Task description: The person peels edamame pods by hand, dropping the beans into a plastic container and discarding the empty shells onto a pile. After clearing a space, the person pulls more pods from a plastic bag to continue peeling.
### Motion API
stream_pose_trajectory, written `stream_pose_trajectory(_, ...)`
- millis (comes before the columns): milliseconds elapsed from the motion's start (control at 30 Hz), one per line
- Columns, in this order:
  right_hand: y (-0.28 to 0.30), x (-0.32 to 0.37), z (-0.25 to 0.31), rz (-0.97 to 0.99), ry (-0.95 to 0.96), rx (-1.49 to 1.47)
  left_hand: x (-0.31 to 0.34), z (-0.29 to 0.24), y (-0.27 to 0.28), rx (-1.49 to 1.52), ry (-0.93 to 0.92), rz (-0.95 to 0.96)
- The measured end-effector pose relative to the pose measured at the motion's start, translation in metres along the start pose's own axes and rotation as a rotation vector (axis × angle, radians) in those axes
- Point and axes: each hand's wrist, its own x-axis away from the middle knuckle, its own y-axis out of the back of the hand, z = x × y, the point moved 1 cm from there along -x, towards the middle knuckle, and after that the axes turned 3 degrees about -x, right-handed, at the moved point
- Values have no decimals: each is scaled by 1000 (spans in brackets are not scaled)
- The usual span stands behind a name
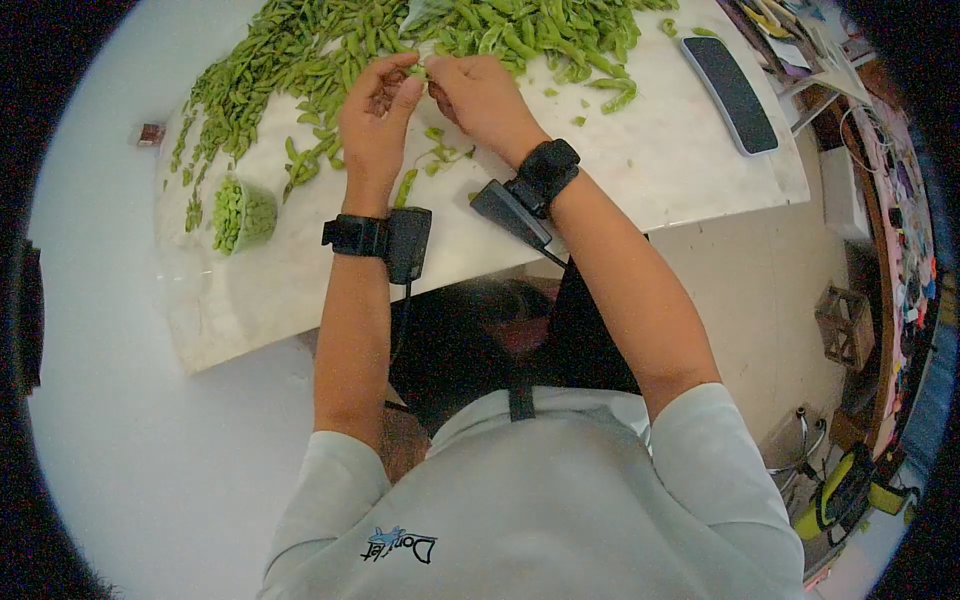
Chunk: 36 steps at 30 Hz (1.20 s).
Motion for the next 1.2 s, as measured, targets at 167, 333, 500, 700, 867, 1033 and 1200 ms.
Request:
stream_pose_trajectory(167, -1, -2, -7, 25, 71, 158, -1, 5, 6, -236, -51, -104)
stream_pose_trajectory(333, 0, -2, -8, -7, 40, 190, 0, -3, 6, -332, -193, -107)
stream_pose_trajectory(500, 4, -2, -7, -43, 41, 134, -3, -3, 4, -359, -317, -79)
stream_pose_trajectory(700, 3, -3, -5, -45, 47, 155, -2, 1, 3, -228, -175, -3)
stream_pose_trajectory(867, 5, -3, -8, -20, 173, 222, 1, 7, 1, 69, 65, 46)
stream_pose_trajectory(1033, 7, -1, -2, 6, 199, 281, 1, 5, 0, 19, 84, 46)
stream_pose_trajectory(1200, 4, -1, -7, -33, 36, 202, 1, 4, 2, -160, 39, 50)
